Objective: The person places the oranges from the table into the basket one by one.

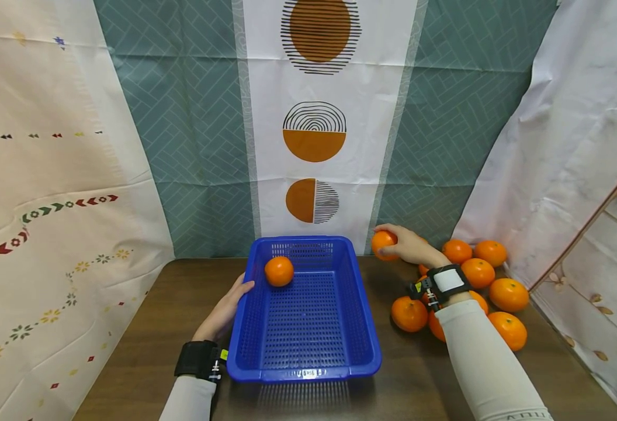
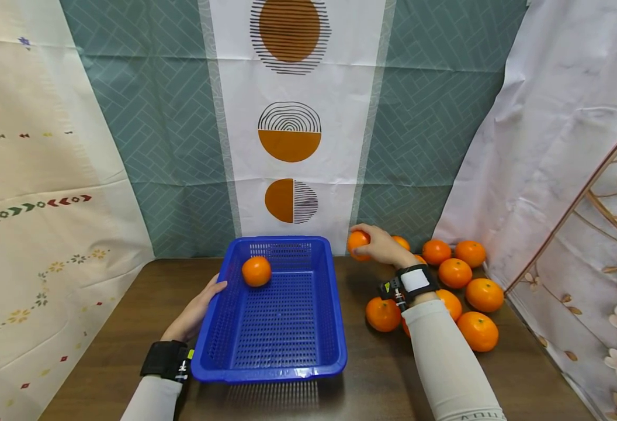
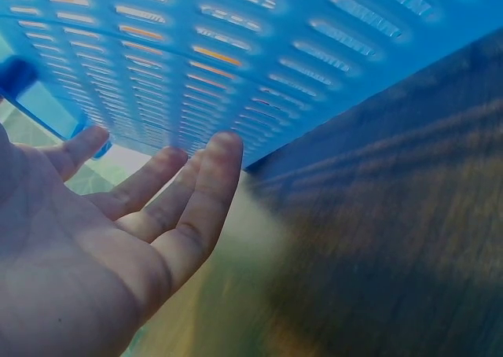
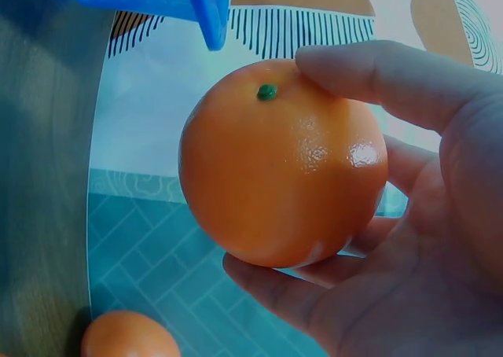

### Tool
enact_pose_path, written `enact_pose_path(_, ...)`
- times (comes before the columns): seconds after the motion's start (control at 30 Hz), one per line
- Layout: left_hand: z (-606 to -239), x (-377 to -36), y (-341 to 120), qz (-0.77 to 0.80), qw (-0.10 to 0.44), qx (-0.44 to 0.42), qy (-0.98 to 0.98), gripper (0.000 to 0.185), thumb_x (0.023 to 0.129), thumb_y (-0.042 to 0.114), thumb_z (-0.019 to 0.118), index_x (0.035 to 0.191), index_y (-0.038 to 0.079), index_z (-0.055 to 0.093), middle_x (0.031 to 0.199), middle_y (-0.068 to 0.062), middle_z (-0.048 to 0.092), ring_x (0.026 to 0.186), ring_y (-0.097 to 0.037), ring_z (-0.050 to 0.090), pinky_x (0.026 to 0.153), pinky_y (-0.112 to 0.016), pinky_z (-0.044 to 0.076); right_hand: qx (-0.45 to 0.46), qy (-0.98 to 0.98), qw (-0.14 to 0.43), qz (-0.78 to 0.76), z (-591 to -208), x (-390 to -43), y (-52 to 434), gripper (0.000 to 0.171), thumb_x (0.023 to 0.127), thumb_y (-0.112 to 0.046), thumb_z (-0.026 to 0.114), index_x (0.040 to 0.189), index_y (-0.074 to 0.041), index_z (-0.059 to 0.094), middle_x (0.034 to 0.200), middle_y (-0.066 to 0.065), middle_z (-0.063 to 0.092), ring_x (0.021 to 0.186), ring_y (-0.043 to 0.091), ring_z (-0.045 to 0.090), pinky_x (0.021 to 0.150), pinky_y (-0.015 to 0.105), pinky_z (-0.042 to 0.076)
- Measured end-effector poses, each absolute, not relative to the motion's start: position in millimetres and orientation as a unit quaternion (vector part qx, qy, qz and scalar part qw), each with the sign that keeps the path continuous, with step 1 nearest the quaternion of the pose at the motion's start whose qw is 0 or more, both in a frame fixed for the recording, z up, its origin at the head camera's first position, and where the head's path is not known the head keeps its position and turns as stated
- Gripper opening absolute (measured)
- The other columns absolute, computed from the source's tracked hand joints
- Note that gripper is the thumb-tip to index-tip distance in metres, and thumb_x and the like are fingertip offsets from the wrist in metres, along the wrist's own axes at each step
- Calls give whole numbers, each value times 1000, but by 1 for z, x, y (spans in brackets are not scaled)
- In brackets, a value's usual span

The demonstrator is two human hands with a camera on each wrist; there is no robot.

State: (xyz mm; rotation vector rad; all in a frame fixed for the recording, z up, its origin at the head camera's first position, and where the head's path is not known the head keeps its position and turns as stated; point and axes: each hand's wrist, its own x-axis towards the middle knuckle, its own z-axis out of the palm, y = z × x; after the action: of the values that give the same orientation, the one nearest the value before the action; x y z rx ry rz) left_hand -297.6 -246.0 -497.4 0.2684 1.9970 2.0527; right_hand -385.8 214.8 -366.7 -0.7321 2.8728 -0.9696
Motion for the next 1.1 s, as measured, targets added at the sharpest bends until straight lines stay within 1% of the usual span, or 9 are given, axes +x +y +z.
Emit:
enact_pose_path(0.17,-497,-298,-246,708,137,92,687,67,112,48,40,167,33,7,165,-17,31,135,-43,49,105,-51,50,-240,913,17,-330,-361,-383,208,60,95,-18,70,150,-3,50,138,25,57,110,36,60,90,44,49)
enact_pose_path(0.33,-497,-299,-245,710,137,97,684,65,112,46,40,167,31,8,165,-19,32,136,-43,49,104,-50,50,-242,905,23,-349,-355,-382,200,61,97,-18,71,152,-5,49,140,23,56,111,35,59,91,41,49)
enact_pose_path(0.4,-497,-299,-245,712,137,96,682,65,112,46,40,167,31,9,165,-20,32,137,-44,48,105,-50,50,-240,903,24,-355,-353,-382,197,60,97,-18,72,152,-8,49,142,22,55,113,35,59,93,42,49)
enact_pose_path(0.5,-497,-299,-245,714,138,93,680,65,112,46,40,167,31,9,165,-19,32,138,-44,47,105,-50,49,-247,898,22,-364,-351,-381,192,61,96,-17,73,151,-7,50,145,22,54,114,36,59,94,45,49)
enact_pose_path(0.7,-498,-299,-245,714,140,97,679,67,111,48,41,167,32,7,165,-18,31,138,-44,48,105,-50,50,-257,892,13,-372,-348,-378,181,60,96,-16,73,151,-8,51,142,21,56,114,36,59,95,46,49)
enact_pose_path(0.77,-498,-300,-244,716,141,98,677,67,111,48,42,167,33,8,166,-18,31,138,-44,47,105,-50,50,-264,889,11,-374,-347,-378,176,60,95,-16,73,151,-6,51,141,22,57,114,37,60,95,47,49)
enact_pose_path(1.1,-498,-299,-245,716,142,103,676,67,112,46,40,168,30,5,167,-19,28,141,-44,44,106,-48,49,-298,891,18,-341,-345,-378,151,60,95,-17,73,150,-6,53,143,19,56,116,35,59,97,48,50)
